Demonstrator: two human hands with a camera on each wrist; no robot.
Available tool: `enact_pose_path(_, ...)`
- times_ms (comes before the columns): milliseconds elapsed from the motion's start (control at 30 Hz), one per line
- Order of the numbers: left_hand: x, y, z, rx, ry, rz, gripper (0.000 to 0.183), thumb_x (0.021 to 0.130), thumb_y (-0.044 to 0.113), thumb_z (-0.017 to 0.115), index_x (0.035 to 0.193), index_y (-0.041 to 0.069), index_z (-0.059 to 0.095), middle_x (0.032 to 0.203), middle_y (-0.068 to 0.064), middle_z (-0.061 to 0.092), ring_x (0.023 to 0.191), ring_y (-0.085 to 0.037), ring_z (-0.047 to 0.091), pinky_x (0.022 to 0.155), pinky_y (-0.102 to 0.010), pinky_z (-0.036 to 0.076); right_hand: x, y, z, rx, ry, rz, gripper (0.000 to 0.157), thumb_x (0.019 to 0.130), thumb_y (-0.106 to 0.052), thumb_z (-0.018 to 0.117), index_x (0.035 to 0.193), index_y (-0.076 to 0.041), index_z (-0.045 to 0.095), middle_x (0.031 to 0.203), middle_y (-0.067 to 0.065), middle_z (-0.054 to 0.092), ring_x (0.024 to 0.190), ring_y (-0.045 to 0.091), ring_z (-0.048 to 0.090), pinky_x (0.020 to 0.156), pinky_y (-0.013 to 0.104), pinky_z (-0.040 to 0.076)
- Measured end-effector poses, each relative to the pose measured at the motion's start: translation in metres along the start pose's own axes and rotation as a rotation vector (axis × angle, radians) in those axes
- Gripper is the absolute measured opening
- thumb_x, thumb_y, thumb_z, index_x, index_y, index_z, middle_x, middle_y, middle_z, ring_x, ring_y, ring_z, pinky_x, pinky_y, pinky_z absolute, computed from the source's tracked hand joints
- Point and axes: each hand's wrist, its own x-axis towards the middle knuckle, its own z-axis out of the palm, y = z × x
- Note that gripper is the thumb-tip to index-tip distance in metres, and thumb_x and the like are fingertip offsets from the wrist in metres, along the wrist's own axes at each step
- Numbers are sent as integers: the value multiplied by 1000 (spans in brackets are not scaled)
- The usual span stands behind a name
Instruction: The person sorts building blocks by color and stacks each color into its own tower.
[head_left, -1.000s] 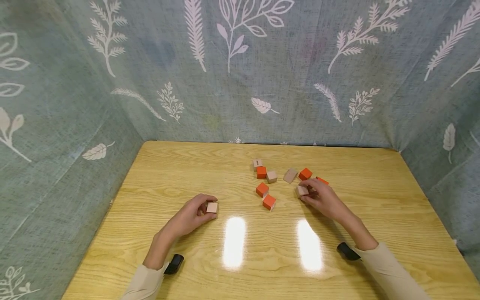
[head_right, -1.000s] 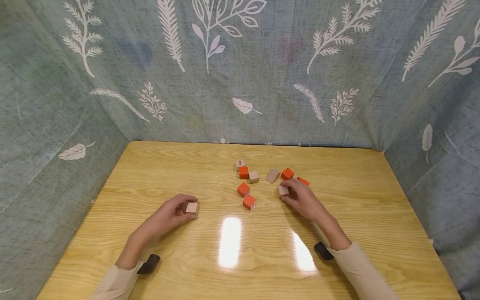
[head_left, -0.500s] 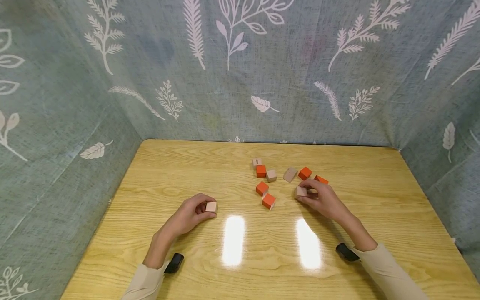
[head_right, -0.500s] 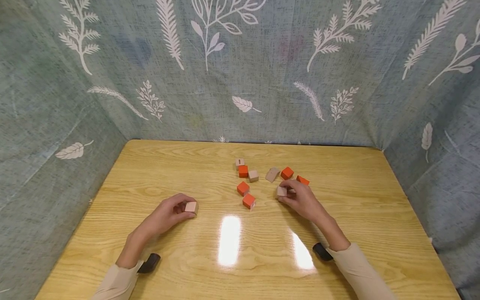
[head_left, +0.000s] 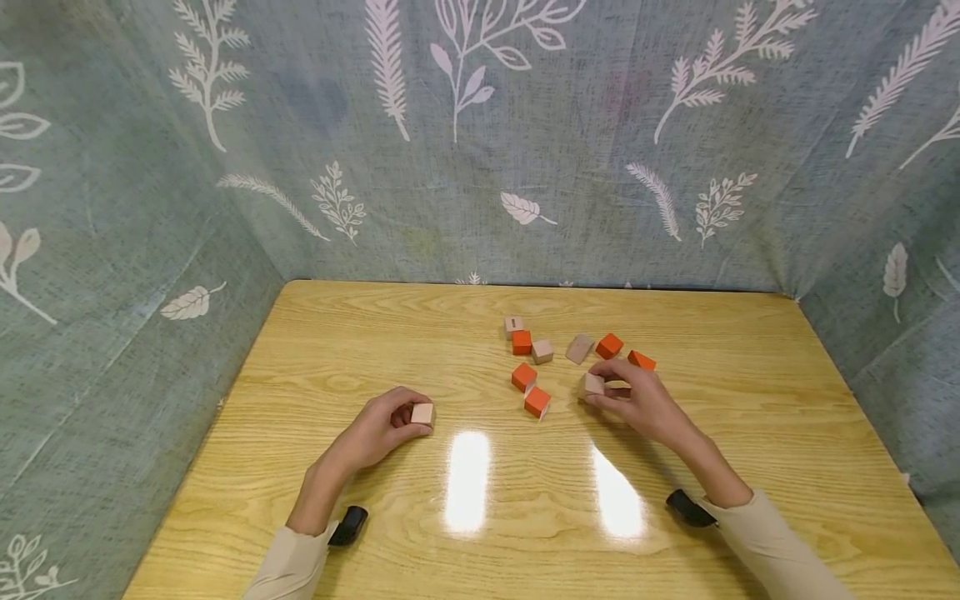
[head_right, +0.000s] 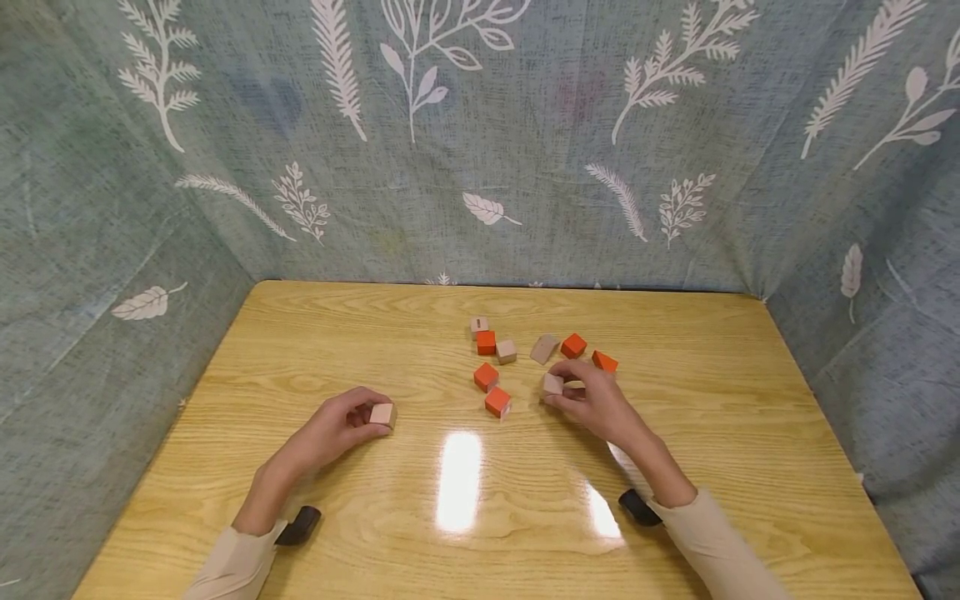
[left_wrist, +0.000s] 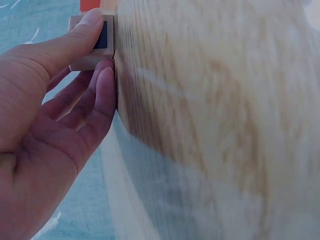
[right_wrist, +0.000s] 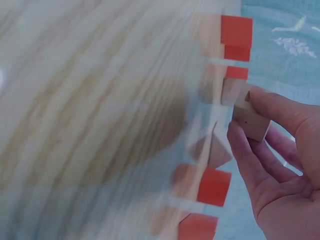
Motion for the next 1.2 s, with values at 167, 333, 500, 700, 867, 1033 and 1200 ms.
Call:
enact_pose_path(167, 0, 1, 0, 7, -1, -9, 36, 91, 9, 79, 124, 0, 67, 97, -1, 63, 77, -14, 56, 67, -27, 50, 2, -12, 4, 44, 0, 1, 33, 91, -6, 79, 121, -1, 68, 118, 15, 67, 107, 31, 67, 87, 37, 59)
enact_pose_path(333, 1, 2, 0, 10, -5, -18, 36, 91, 8, 79, 123, 0, 67, 97, -2, 63, 78, -14, 56, 68, -27, 50, 7, -20, 9, 60, -10, -14, 34, 90, -4, 79, 122, 0, 67, 119, 15, 67, 108, 31, 66, 89, 37, 58)
enact_pose_path(500, 1, 3, 1, 2, -11, -47, 34, 91, 9, 79, 122, 3, 67, 98, -1, 63, 79, -15, 57, 68, -27, 50, 13, -28, 15, 80, -32, -21, 33, 90, -2, 78, 122, 2, 67, 118, 15, 67, 108, 31, 66, 89, 36, 58)
enact_pose_path(700, 1, 5, 0, 7, -15, -58, 34, 91, 10, 79, 122, 4, 67, 99, -2, 63, 80, -16, 57, 69, -27, 50, 19, -35, 23, 98, -36, -53, 31, 92, -7, 79, 121, 0, 68, 117, 13, 67, 106, 29, 67, 89, 37, 58)
enact_pose_path(867, 0, 6, -2, 13, -24, -65, 35, 92, 11, 78, 124, 2, 66, 99, -3, 63, 81, -16, 57, 70, -28, 51, 24, -41, 31, 114, -59, -75, 32, 93, -10, 78, 123, -1, 69, 118, 12, 67, 106, 29, 67, 89, 38, 58)
enact_pose_path(1033, 2, 5, -3, 27, -32, -56, 35, 92, 12, 77, 124, 3, 66, 100, -3, 62, 81, -16, 56, 70, -28, 51, 30, -48, 39, 119, -79, -93, 32, 92, -10, 79, 122, -5, 70, 118, 10, 68, 106, 27, 67, 88, 39, 58)
enact_pose_path(1200, 4, 3, -4, 32, -33, -47, 35, 92, 12, 78, 124, 3, 66, 101, -4, 63, 82, -15, 57, 70, -27, 51, 37, -55, 51, 105, -98, -140, 33, 90, -7, 81, 121, -6, 69, 115, 6, 68, 104, 23, 66, 86, 35, 59)
